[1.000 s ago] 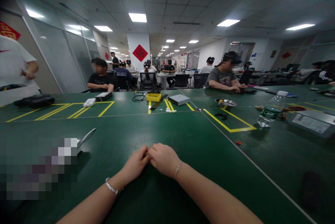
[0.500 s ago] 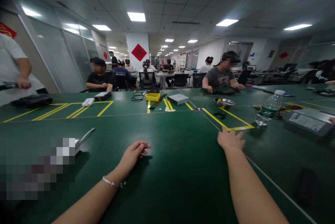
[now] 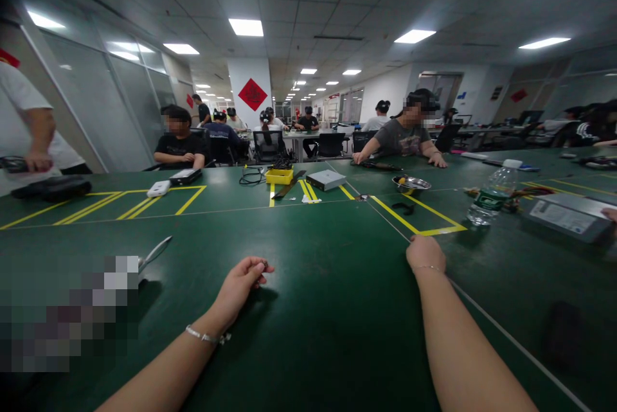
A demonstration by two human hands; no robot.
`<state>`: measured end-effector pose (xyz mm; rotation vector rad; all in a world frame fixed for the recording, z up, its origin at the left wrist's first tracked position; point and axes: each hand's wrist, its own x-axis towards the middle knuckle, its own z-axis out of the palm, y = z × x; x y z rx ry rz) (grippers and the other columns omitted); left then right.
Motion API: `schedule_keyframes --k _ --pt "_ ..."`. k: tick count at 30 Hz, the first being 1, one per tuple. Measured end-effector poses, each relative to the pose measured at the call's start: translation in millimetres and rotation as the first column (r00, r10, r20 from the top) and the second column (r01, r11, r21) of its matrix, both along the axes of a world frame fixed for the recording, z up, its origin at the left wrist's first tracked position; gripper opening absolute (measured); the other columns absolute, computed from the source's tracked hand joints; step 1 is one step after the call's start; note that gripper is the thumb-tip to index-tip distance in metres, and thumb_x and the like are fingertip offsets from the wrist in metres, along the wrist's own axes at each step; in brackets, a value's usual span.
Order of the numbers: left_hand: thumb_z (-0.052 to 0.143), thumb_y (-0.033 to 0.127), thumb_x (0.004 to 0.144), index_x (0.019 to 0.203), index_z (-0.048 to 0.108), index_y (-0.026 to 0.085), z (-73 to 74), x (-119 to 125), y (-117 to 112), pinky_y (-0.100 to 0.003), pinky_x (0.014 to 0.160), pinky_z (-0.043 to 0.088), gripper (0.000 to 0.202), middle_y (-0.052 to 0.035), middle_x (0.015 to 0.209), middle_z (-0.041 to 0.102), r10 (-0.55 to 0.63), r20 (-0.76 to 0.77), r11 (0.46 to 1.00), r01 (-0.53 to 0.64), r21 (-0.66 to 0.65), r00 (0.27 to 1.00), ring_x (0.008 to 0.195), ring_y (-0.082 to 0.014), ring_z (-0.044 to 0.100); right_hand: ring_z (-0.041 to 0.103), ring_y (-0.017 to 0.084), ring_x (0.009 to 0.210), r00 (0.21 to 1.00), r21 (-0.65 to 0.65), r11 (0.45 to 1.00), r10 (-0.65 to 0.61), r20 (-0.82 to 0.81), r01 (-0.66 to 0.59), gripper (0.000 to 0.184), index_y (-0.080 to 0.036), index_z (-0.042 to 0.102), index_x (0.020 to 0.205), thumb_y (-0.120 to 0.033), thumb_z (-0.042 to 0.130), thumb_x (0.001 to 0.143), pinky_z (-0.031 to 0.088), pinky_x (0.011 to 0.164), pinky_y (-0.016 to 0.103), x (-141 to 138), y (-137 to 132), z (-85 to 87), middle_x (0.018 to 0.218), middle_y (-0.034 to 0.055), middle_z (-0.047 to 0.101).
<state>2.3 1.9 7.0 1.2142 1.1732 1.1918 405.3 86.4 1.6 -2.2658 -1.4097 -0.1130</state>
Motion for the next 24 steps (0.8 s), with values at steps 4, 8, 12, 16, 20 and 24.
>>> schedule_keyframes --k 4,8,12,16,20,24 --pt "0.058 0.028 0.064 0.078 0.05 0.014 1.6 2.3 -1.3 -0.021 0.055 0.038 0.021 -0.0029 0.072 0.062 0.043 -0.013 0.999 -0.042 0.03 0.999 0.06 -0.0099 0.053 0.055 0.019 0.075 0.968 0.056 0.981 0.194 -0.162 -0.187 0.02 -0.015 0.062 0.078 -0.025 0.049 0.067 0.041 0.066 0.03 -60.3 3.7 16.5 0.081 0.0086 0.061" --pt "0.061 0.021 0.06 0.076 0.049 0.015 -0.8 2.8 0.1 -0.021 0.06 0.039 0.021 -0.0014 0.072 0.06 0.07 -0.002 0.996 -0.07 0.061 0.998 0.064 -0.0105 0.054 0.054 0.013 0.064 0.735 0.141 0.888 0.444 -0.513 -0.437 0.015 -0.015 0.062 0.073 -0.024 0.056 0.061 0.04 0.061 0.025 -148.0 -9.5 27.1 0.069 0.0036 0.061" --pt "0.061 0.014 0.056 0.07 0.049 0.015 -4.7 2.0 2.3 -0.018 0.054 0.036 0.019 0.0034 0.063 0.055 0.043 -0.054 0.994 -0.037 0.104 0.998 0.054 -0.0066 0.046 0.05 0.008 0.052 0.264 0.273 0.743 0.516 -0.815 -0.611 0.017 -0.014 0.06 0.074 -0.021 0.059 0.059 0.04 0.055 0.023 -221.2 -39.7 25.8 0.058 0.0 0.057" --pt "0.06 0.014 0.058 0.07 0.05 0.016 -7.5 0.7 3.9 -0.017 0.049 0.032 0.016 0.0067 0.055 0.048 0.029 -0.114 0.993 -0.016 0.119 0.993 0.05 -0.0057 0.042 0.049 0.006 0.052 -0.022 0.278 0.71 0.347 -0.937 -0.647 0.016 -0.011 0.06 0.071 -0.016 0.061 0.056 0.039 0.056 0.021 -251.6 -62.6 18.9 0.059 0.0002 0.058" --pt "0.059 0.021 0.062 0.075 0.05 0.016 -7.9 -0.3 4.5 -0.019 0.055 0.036 0.017 0.0043 0.06 0.053 0.018 -0.087 0.994 -0.009 0.105 0.996 0.056 -0.008 0.048 0.053 0.007 0.061 -0.177 0.262 0.67 0.193 -0.965 -0.695 0.022 -0.01 0.061 0.074 -0.011 0.063 0.053 0.041 0.065 0.022 -249.4 -65.5 12.7 0.074 0.0048 0.062" --pt "0.051 0.031 0.07 0.077 0.052 0.016 -3.9 -1.0 2.5 -0.022 0.059 0.038 0.017 0.0007 0.066 0.059 -0.003 -0.113 0.995 0.015 0.101 0.994 0.058 -0.0101 0.05 0.051 0.006 0.053 -0.224 0.303 0.614 0.205 -0.953 -0.729 0.024 -0.011 0.058 0.077 -0.018 0.066 0.056 0.041 0.056 0.022 -244.8 -60.0 6.6 0.075 0.0046 0.062"
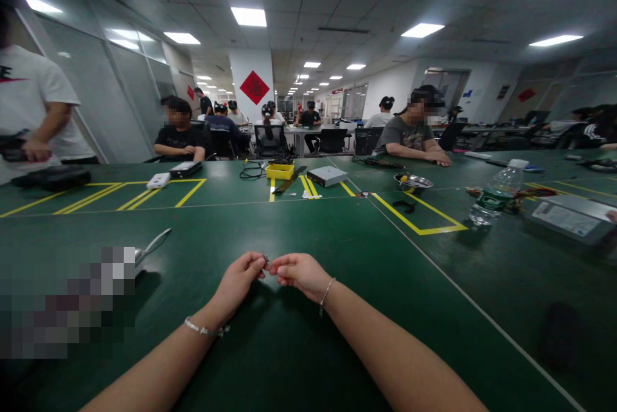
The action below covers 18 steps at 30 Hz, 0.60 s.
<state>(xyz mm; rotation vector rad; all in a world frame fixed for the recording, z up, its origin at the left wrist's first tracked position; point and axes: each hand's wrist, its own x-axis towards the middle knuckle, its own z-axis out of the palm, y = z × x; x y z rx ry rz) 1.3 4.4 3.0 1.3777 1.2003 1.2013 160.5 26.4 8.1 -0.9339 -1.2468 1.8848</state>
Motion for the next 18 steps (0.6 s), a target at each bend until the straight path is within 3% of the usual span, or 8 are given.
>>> schedule_keyframes --k 8,14,18 --pt "0.044 0.038 0.074 0.063 0.053 0.016 4.0 1.2 -3.5 -0.023 0.057 0.039 0.027 0.0002 0.059 0.057 -0.027 -0.088 0.999 0.03 0.032 0.996 0.053 -0.0103 0.05 0.048 0.006 0.049 0.995 0.007 0.998 0.068 -0.075 -0.068 0.025 -0.013 0.053 0.072 -0.038 0.054 0.071 0.036 0.047 0.019 2.1 2.9 -3.7 0.055 -0.0006 0.053" --pt "0.053 0.028 0.068 0.072 0.053 0.016 -2.8 1.8 0.4 -0.022 0.059 0.039 0.013 0.0011 0.063 0.057 -0.018 -0.03 0.999 0.019 0.026 0.999 0.059 -0.0105 0.051 0.051 0.006 0.055 0.986 -0.016 0.998 0.065 -0.154 -0.068 0.022 -0.014 0.053 0.08 -0.032 0.058 0.069 0.04 0.057 0.021 4.3 5.6 -9.1 0.064 0.0004 0.056" --pt "0.058 0.02 0.062 0.073 0.051 0.016 -6.4 1.2 1.7 -0.021 0.058 0.038 0.014 0.0025 0.062 0.055 -0.034 -0.032 0.999 0.035 0.038 0.999 0.059 -0.0096 0.05 0.053 0.007 0.06 0.981 -0.025 0.998 0.059 -0.187 -0.065 0.025 -0.014 0.053 0.082 -0.026 0.064 0.063 0.042 0.063 0.023 5.5 6.5 -9.8 0.073 0.0017 0.058"
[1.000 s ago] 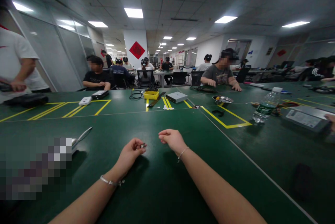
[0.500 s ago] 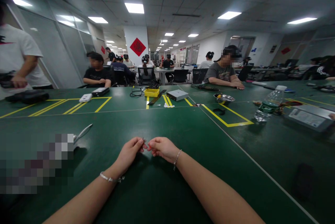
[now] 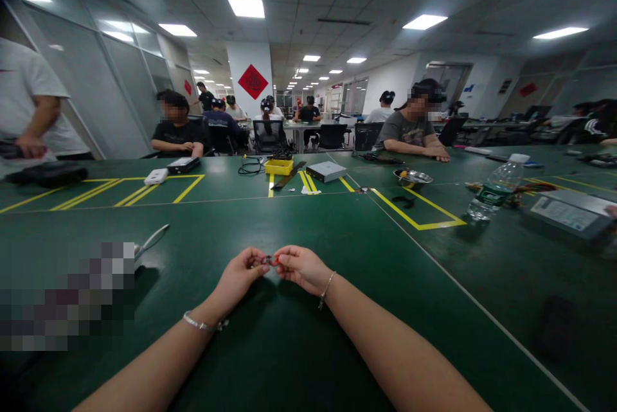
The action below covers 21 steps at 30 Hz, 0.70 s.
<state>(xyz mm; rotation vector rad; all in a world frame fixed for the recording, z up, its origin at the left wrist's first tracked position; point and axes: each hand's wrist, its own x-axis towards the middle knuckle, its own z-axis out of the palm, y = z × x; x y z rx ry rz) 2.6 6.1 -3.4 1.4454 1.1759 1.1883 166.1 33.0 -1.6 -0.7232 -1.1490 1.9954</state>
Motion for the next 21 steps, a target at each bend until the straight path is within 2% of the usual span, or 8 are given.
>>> schedule_keyframes --k 3,9,13,21 --pt "0.058 0.016 0.06 0.071 0.051 0.016 0.5 -0.4 -0.8 -0.02 0.055 0.037 0.014 0.0038 0.059 0.052 0.016 -0.039 1.0 -0.016 0.015 0.999 0.056 -0.0093 0.048 0.054 0.007 0.061 1.0 -0.008 1.0 -0.005 -0.009 0.005 0.025 -0.013 0.054 0.081 -0.021 0.066 0.06 0.042 0.064 0.024 0.9 0.0 0.6 0.076 0.0024 0.059" --pt "0.058 0.014 0.058 0.07 0.053 0.017 5.5 -0.7 -2.9 -0.023 0.063 0.039 0.014 0.001 0.069 0.055 0.071 -0.125 0.995 -0.061 0.083 0.99 0.068 -0.0125 0.051 0.055 0.008 0.063 1.0 -0.018 1.0 0.002 0.007 -0.001 0.026 -0.012 0.055 0.082 -0.013 0.066 0.059 0.043 0.065 0.024 1.3 -0.1 0.6 0.077 0.0028 0.059" --pt "0.058 0.016 0.058 0.07 0.054 0.018 6.4 -0.6 -3.2 -0.023 0.063 0.039 0.012 0.0018 0.065 0.055 0.09 -0.144 0.994 -0.079 0.076 0.985 0.067 -0.0129 0.051 0.054 0.007 0.061 1.0 -0.008 1.0 0.001 0.009 -0.001 0.023 -0.012 0.056 0.083 -0.019 0.064 0.062 0.043 0.064 0.024 0.5 0.2 0.2 0.076 0.0035 0.059" --pt "0.049 0.023 0.069 0.08 0.059 0.018 8.2 1.3 -5.9 -0.024 0.062 0.038 0.016 -0.0004 0.07 0.059 -0.03 -0.168 0.999 0.036 0.034 0.985 0.064 -0.013 0.051 0.054 0.008 0.055 1.0 -0.043 0.999 -0.006 -0.003 0.006 0.021 -0.012 0.053 0.074 -0.033 0.053 0.073 0.041 0.059 0.024 -1.9 -0.4 2.5 0.062 0.0019 0.057"
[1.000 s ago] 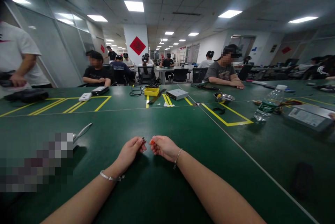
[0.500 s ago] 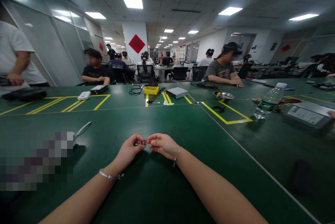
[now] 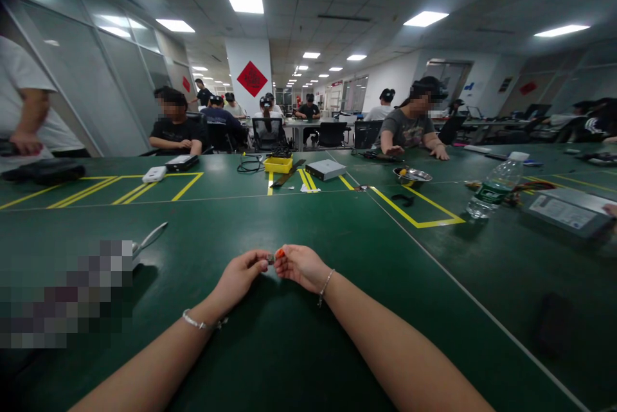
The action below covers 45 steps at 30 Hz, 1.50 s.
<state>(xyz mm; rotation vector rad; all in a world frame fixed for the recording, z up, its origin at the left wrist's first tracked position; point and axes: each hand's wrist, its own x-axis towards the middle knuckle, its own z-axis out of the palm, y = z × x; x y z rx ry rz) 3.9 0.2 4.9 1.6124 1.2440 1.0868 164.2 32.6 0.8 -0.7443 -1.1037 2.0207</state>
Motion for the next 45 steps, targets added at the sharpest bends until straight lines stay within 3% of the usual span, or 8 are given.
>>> schedule_keyframes --k 7,12,17,22,27,33,38,45 --pt "0.046 0.028 0.072 0.074 0.061 0.019 4.7 1.7 -1.3 -0.023 0.062 0.038 0.018 0.0002 0.066 0.059 0.012 0.001 1.0 -0.012 -0.001 1.0 0.063 -0.0134 0.051 0.055 0.009 0.06 1.0 0.011 1.0 0.004 -0.02 -0.004 0.02 -0.013 0.053 0.08 -0.029 0.058 0.069 0.042 0.062 0.025 1.5 2.0 -4.5 0.069 0.003 0.059" --pt "0.05 0.024 0.069 0.08 0.058 0.019 1.7 1.4 0.4 -0.023 0.066 0.038 0.015 -0.0004 0.074 0.06 0.025 -0.001 0.999 -0.025 0.024 1.0 0.069 -0.0131 0.052 0.055 0.008 0.061 0.998 0.009 0.999 -0.038 -0.051 0.039 0.025 -0.015 0.053 0.084 -0.018 0.064 0.062 0.042 0.063 0.024 3.7 2.5 -5.2 0.072 0.0005 0.058" --pt "0.056 0.019 0.062 0.074 0.055 0.019 -2.9 0.3 2.3 -0.023 0.061 0.038 0.012 0.0024 0.066 0.056 0.09 -0.029 0.996 -0.089 0.03 0.996 0.063 -0.012 0.051 0.054 0.007 0.061 0.998 0.011 0.999 -0.049 -0.049 0.05 0.027 -0.014 0.054 0.082 -0.013 0.066 0.059 0.042 0.064 0.024 4.0 1.6 -3.4 0.075 0.0005 0.058" --pt "0.057 0.015 0.059 0.07 0.051 0.018 -5.4 -0.8 2.4 -0.025 0.066 0.039 0.012 0.0 0.075 0.057 0.099 -0.02 0.994 -0.098 0.055 0.995 0.071 -0.0132 0.053 0.053 0.007 0.059 0.999 0.019 0.999 -0.03 -0.031 0.031 0.021 -0.012 0.055 0.081 -0.023 0.062 0.065 0.041 0.063 0.024 2.7 1.9 -4.5 0.071 0.0017 0.058" --pt "0.056 0.013 0.058 0.064 0.044 0.019 -6.5 -1.3 2.5 -0.024 0.062 0.038 0.015 0.0027 0.069 0.053 0.105 -0.028 0.991 -0.102 0.085 0.994 0.065 -0.0115 0.05 0.05 0.007 0.051 0.999 -0.006 0.999 -0.039 -0.01 0.038 0.026 -0.012 0.053 0.069 -0.038 0.053 0.072 0.04 0.055 0.023 -0.6 1.6 -1.9 0.058 0.0002 0.054" --pt "0.056 0.011 0.058 0.072 0.047 0.018 -3.4 -0.1 2.1 -0.021 0.058 0.036 0.018 0.0053 0.064 0.047 0.125 -0.082 0.989 -0.118 0.09 0.989 0.061 -0.0096 0.046 0.048 0.006 0.047 0.997 0.002 0.998 -0.063 0.038 0.063 0.027 -0.012 0.051 0.065 -0.038 0.054 0.071 0.039 0.053 0.023 -3.3 -1.1 2.4 0.054 -0.0005 0.053" --pt "0.055 0.013 0.06 0.078 0.054 0.019 -4.9 -1.4 3.8 -0.023 0.063 0.037 0.018 0.0028 0.071 0.05 0.098 -0.121 0.99 -0.084 0.117 0.988 0.067 -0.0106 0.047 0.052 0.006 0.054 0.999 0.037 0.999 -0.018 0.032 0.017 0.021 -0.012 0.053 0.074 -0.028 0.062 0.065 0.04 0.059 0.023 -1.7 -2.0 1.5 0.062 0.0 0.056" --pt "0.056 0.016 0.06 0.072 0.047 0.018 -1.2 0.5 1.1 -0.022 0.059 0.036 0.014 0.0046 0.065 0.048 0.139 -0.094 0.987 -0.131 0.089 0.986 0.062 -0.0099 0.045 0.054 0.007 0.059 1.0 0.068 0.998 -0.002 0.024 0.0 0.027 -0.014 0.053 0.077 -0.014 0.068 0.055 0.041 0.065 0.025 0.1 -2.0 0.4 0.072 0.0003 0.058"
